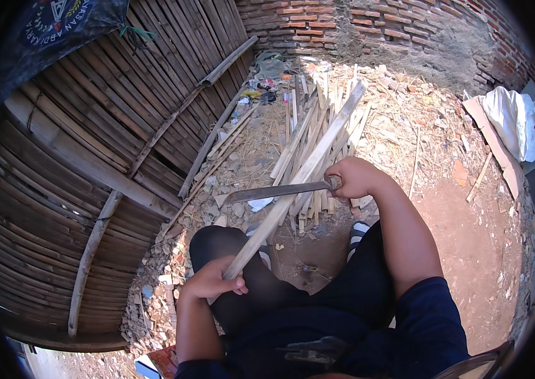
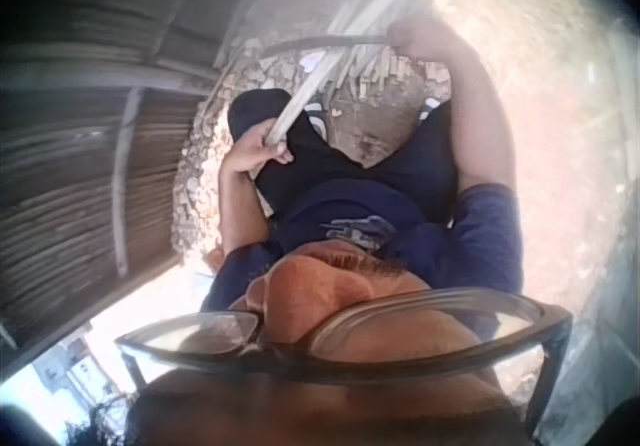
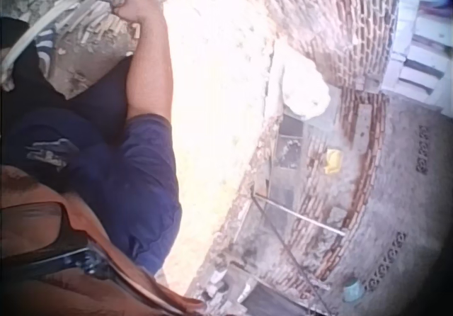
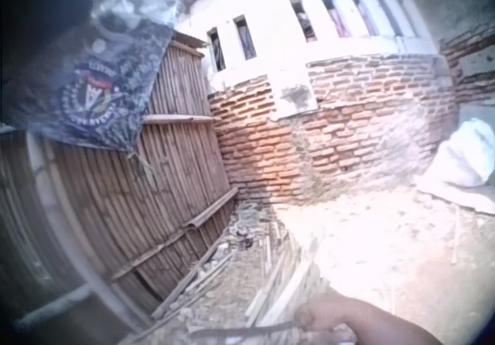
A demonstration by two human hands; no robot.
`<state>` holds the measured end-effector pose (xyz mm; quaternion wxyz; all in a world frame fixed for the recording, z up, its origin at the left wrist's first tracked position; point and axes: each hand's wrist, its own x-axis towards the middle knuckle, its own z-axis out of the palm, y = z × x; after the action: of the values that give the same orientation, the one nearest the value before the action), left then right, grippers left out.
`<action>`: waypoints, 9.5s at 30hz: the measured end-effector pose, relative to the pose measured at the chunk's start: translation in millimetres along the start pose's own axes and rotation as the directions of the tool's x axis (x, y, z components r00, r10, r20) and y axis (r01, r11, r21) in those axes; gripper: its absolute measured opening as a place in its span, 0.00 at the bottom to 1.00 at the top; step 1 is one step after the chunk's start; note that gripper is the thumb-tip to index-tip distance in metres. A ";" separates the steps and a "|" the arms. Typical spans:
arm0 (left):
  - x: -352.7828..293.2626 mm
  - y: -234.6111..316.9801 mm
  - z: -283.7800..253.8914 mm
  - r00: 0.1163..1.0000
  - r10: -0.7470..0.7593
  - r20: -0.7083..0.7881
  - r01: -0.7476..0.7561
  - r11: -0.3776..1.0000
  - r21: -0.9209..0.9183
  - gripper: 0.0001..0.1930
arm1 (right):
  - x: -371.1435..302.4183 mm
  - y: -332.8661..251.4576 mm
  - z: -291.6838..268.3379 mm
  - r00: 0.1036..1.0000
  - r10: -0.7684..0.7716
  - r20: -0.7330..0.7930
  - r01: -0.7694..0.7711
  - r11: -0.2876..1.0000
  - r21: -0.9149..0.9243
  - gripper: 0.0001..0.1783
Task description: The person shaves a piece of wood with a machete while sitting on the ground next to a pile of wooden sticks.
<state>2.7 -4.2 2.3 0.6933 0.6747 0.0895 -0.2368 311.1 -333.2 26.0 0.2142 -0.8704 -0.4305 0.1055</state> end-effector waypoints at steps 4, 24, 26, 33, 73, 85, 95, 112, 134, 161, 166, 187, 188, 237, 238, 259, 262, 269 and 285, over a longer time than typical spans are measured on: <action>2.6 6.6 4.8 0.999 -0.009 -0.031 0.010 0.999 0.053 0.25 | 7.2 49.5 -7.1 0.931 0.333 -0.151 -0.304 0.934 0.187 0.23; 2.5 5.7 5.2 0.999 -0.015 -0.036 0.018 0.997 0.081 0.28 | 8.6 47.3 -1.8 0.954 0.286 -0.086 -0.267 0.946 0.183 0.25; 3.8 7.9 6.8 0.999 -0.015 -0.032 0.018 0.994 0.108 0.28 | 6.9 62.8 -2.0 0.905 0.382 -0.187 -0.326 0.905 0.272 0.25; 1.2 2.5 3.3 1.000 -0.016 0.000 0.016 1.000 0.008 0.27 | -4.8 18.8 -7.9 0.985 0.169 -0.015 -0.168 0.983 0.081 0.25; 1.3 1.3 2.9 1.000 -0.007 -0.002 0.007 1.000 -0.020 0.30 | -3.8 14.3 -4.5 0.992 0.128 0.004 -0.128 0.990 0.063 0.24; 3.7 8.4 7.7 0.998 -0.032 -0.060 0.038 0.993 0.112 0.28 | 7.8 33.5 -3.5 0.935 0.320 -0.153 -0.314 0.947 0.060 0.24; 1.0 1.4 1.6 1.000 0.000 0.018 0.001 0.999 -0.038 0.26 | -6.1 4.2 1.5 0.997 0.000 -0.076 -0.002 1.000 -0.026 0.19; 0.9 1.3 2.3 1.000 -0.011 0.008 0.011 0.999 -0.045 0.25 | -5.3 5.7 -10.3 0.990 0.141 0.015 -0.141 0.990 -0.002 0.25; 1.6 0.8 2.8 1.000 -0.003 0.004 0.003 0.999 -0.036 0.26 | -12.1 16.7 -9.9 0.996 0.076 -0.055 -0.077 0.997 -0.009 0.24; 7.2 13.2 15.4 0.995 -0.063 -0.082 0.075 0.986 0.149 0.27 | 2.3 46.7 -7.6 0.900 0.412 -0.140 -0.415 0.910 0.005 0.31; 2.3 9.9 10.4 0.996 -0.060 -0.061 0.066 0.992 0.107 0.26 | -5.1 35.4 -15.9 0.943 0.321 -0.092 -0.311 0.944 0.112 0.30; 1.5 3.6 5.6 0.999 -0.026 -0.028 0.026 0.999 -0.029 0.25 | -11.2 12.7 -21.7 0.983 0.163 0.079 -0.166 0.985 0.039 0.29; 2.0 3.5 5.0 1.000 -0.014 -0.014 0.013 0.999 -0.043 0.24 | -12.4 15.1 -20.9 0.988 0.139 0.070 -0.143 0.989 0.045 0.28; 5.1 14.3 15.6 0.995 -0.074 -0.067 0.082 0.989 0.124 0.21 | -6.2 67.7 -5.8 0.931 0.363 -0.037 -0.356 0.927 0.122 0.35; 3.2 14.1 15.5 0.996 -0.065 -0.066 0.071 0.994 0.082 0.21 | -8.7 41.3 -20.2 0.942 0.311 0.125 -0.327 0.936 0.130 0.33; 1.6 7.3 10.0 0.996 -0.070 -0.058 0.072 0.996 0.048 0.20 | -10.2 30.2 -17.8 0.978 0.128 0.167 -0.148 0.983 0.112 0.31; 4.3 11.1 13.4 0.997 -0.061 -0.056 0.064 0.996 0.059 0.21 | -7.5 47.1 -7.5 0.970 0.216 0.114 -0.228 0.968 0.106 0.35; 9.0 21.2 21.2 0.987 -0.127 -0.101 0.151 0.943 0.297 0.20 | -0.9 41.6 -7.9 0.903 0.427 -0.039 -0.429 0.901 -0.069 0.35; 6.6 17.7 15.9 0.990 -0.120 -0.071 0.132 0.972 0.195 0.20 | -10.4 18.9 -20.4 0.918 0.396 0.001 -0.392 0.907 -0.153 0.29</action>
<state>13.3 -21.5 16.4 0.6029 0.7403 0.1285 -0.2682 325.6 -357.4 35.3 0.1155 -0.9512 -0.2560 0.1276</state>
